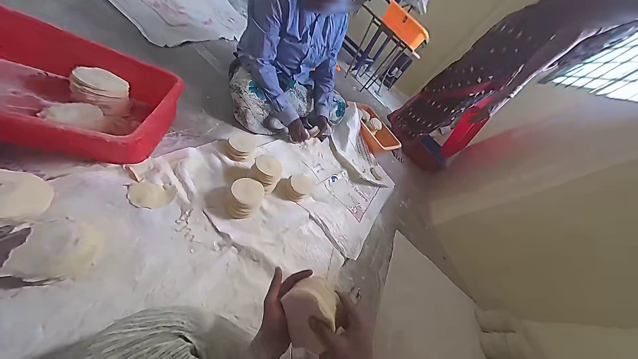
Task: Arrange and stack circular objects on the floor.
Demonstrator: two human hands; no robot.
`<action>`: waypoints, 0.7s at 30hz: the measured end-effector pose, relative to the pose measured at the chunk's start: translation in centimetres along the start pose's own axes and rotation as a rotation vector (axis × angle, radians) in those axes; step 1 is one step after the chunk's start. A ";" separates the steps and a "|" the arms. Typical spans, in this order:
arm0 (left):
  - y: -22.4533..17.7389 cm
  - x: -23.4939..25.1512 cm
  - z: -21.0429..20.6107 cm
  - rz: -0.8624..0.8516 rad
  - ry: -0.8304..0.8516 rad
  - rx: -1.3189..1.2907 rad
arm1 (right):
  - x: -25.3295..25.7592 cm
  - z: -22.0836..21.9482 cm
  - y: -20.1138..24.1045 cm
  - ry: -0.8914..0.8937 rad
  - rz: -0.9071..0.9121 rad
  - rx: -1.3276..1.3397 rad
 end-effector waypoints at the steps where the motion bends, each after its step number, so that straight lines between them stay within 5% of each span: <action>1: -0.5 0.2 -0.1 -0.054 0.021 0.014 | 0.2 0.2 0.4 -0.015 0.019 0.030; 3: -0.6 0.6 0.9 -0.098 0.007 0.041 | 0.0 0.9 1.3 -0.023 0.029 0.112; 8: 0.4 -0.2 -0.2 0.101 -0.047 -0.071 | 0.3 0.3 0.4 0.054 -0.081 0.016; 12: 0.2 0.6 1.0 0.021 -0.007 -0.053 | -0.1 1.2 1.6 -0.025 -0.024 0.095; 16: 0.9 -0.5 0.2 0.124 -0.044 -0.093 | -0.2 0.3 0.6 0.035 0.003 -0.013; 21: -0.3 0.2 0.7 -0.010 0.009 -0.032 | -0.7 1.0 1.6 -0.030 0.041 0.113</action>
Point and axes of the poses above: each hand's wrist, its own x-axis towards the middle knuckle, its own z-axis out of the back of the hand, y = z × x, the point moved 3 cm from there along x, towards the middle knuckle, and after that the axes turned 14 degrees about -y, right-handed, at the moved point
